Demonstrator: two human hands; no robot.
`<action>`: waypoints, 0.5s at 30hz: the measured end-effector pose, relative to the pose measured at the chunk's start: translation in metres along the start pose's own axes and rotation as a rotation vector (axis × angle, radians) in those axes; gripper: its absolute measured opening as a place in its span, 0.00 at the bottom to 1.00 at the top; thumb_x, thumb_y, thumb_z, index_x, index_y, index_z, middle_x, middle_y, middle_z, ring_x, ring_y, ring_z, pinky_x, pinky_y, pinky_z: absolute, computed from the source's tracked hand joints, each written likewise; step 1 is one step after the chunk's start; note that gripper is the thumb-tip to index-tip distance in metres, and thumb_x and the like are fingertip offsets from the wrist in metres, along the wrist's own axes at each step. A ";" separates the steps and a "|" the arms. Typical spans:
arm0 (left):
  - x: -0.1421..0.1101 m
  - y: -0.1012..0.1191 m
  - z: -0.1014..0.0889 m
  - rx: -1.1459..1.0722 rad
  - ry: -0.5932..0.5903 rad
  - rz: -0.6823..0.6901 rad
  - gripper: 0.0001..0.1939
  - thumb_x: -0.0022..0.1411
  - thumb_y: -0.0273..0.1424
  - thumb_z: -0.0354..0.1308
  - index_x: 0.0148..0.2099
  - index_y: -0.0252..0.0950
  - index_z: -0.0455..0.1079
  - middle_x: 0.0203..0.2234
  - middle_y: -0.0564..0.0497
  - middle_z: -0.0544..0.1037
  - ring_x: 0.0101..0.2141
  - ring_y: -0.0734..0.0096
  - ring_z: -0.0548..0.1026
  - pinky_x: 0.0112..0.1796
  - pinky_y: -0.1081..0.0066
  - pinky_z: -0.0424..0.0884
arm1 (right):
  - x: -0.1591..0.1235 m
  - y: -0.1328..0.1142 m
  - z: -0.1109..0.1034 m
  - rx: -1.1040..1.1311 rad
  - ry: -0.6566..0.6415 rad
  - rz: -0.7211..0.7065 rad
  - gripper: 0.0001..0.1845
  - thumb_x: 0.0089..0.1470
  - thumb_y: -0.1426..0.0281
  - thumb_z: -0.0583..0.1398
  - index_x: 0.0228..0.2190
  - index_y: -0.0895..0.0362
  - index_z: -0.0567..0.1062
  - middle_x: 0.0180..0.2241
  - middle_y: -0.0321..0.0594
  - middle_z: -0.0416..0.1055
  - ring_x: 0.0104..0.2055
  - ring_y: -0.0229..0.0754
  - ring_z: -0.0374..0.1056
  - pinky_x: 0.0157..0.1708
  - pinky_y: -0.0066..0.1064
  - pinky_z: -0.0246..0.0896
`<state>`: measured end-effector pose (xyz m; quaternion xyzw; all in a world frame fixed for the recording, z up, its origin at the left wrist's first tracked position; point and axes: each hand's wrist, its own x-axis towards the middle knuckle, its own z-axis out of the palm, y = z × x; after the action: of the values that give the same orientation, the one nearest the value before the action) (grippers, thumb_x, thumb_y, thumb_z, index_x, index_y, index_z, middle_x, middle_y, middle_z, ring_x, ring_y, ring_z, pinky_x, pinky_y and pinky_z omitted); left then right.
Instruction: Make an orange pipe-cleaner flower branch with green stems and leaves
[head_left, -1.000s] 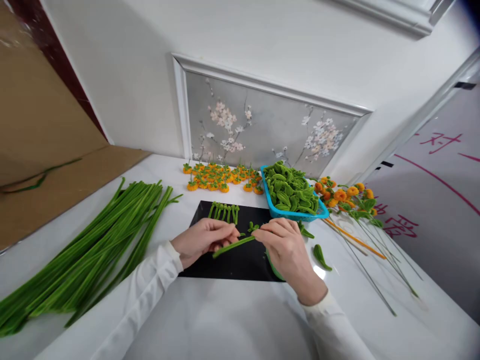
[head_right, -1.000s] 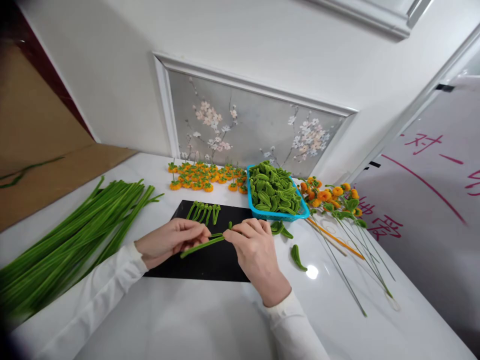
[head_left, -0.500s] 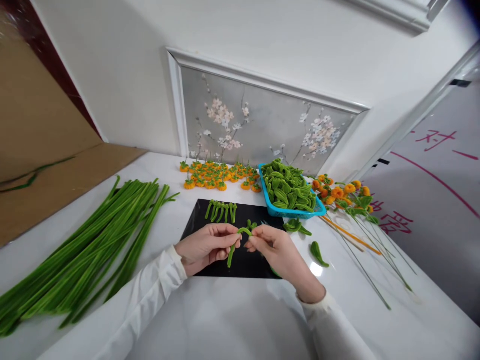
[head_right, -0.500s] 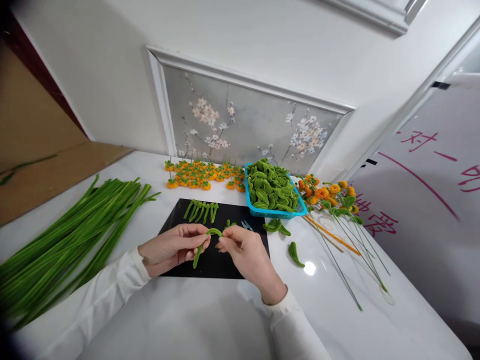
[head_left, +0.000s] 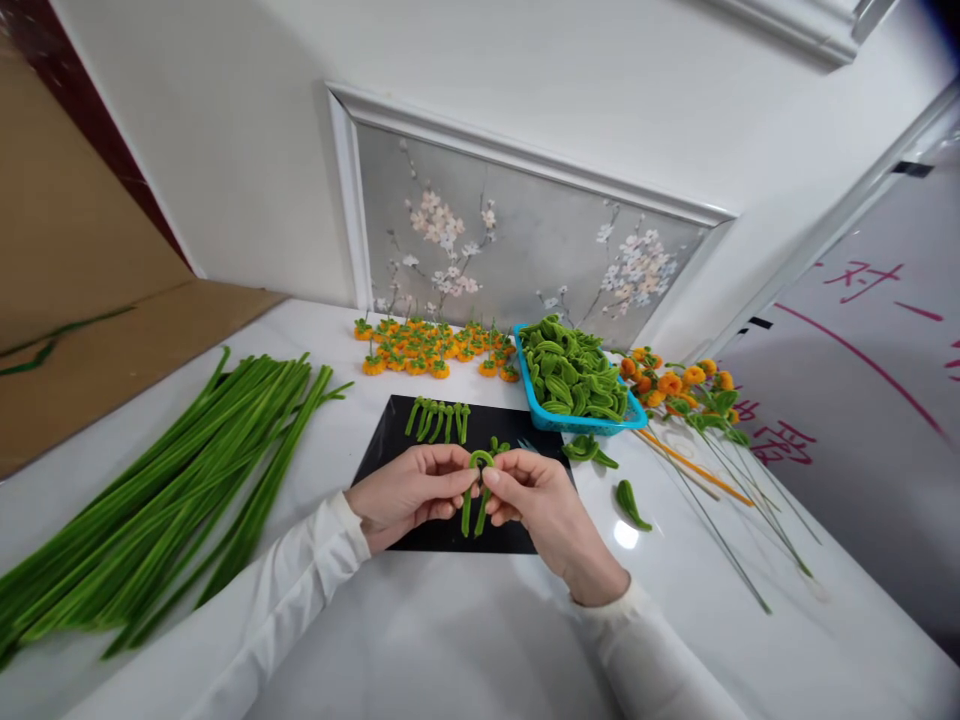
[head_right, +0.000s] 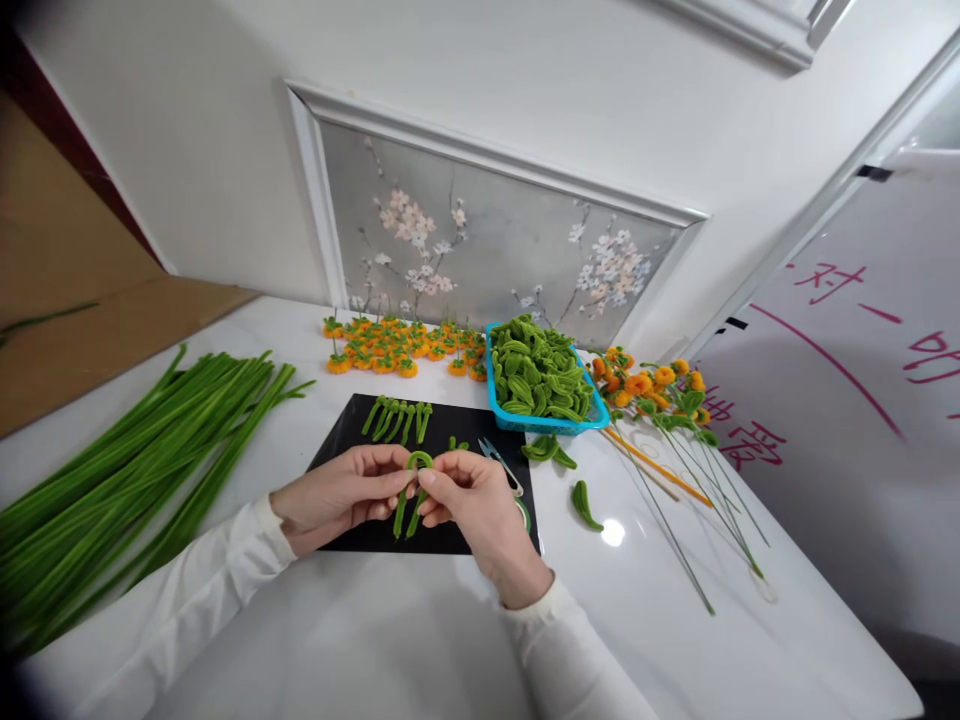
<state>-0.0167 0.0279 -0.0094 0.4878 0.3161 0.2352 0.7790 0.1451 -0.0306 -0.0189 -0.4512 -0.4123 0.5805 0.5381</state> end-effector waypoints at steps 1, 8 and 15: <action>0.000 0.000 0.000 0.006 0.001 0.001 0.08 0.53 0.32 0.65 0.30 0.33 0.72 0.22 0.56 0.72 0.21 0.86 0.65 0.22 0.86 0.64 | 0.000 0.001 0.000 -0.010 0.001 -0.002 0.15 0.42 0.61 0.67 0.24 0.60 0.72 0.19 0.32 0.68 0.21 0.30 0.65 0.21 0.21 0.64; 0.001 -0.002 -0.001 0.061 -0.003 0.004 0.09 0.54 0.34 0.64 0.33 0.32 0.73 0.23 0.55 0.72 0.21 0.86 0.64 0.23 0.85 0.63 | 0.000 0.001 0.001 -0.001 0.014 -0.031 0.18 0.43 0.63 0.67 0.35 0.58 0.72 0.20 0.31 0.70 0.20 0.32 0.68 0.19 0.22 0.67; 0.004 -0.001 -0.002 0.109 0.015 -0.012 0.12 0.52 0.35 0.65 0.26 0.30 0.72 0.18 0.56 0.68 0.18 0.85 0.60 0.19 0.82 0.56 | 0.000 0.002 -0.004 0.046 -0.129 -0.017 0.17 0.49 0.62 0.63 0.39 0.60 0.77 0.26 0.37 0.74 0.25 0.33 0.72 0.27 0.24 0.71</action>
<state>-0.0150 0.0309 -0.0122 0.5260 0.3371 0.2166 0.7502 0.1486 -0.0308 -0.0219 -0.3968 -0.4365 0.6133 0.5253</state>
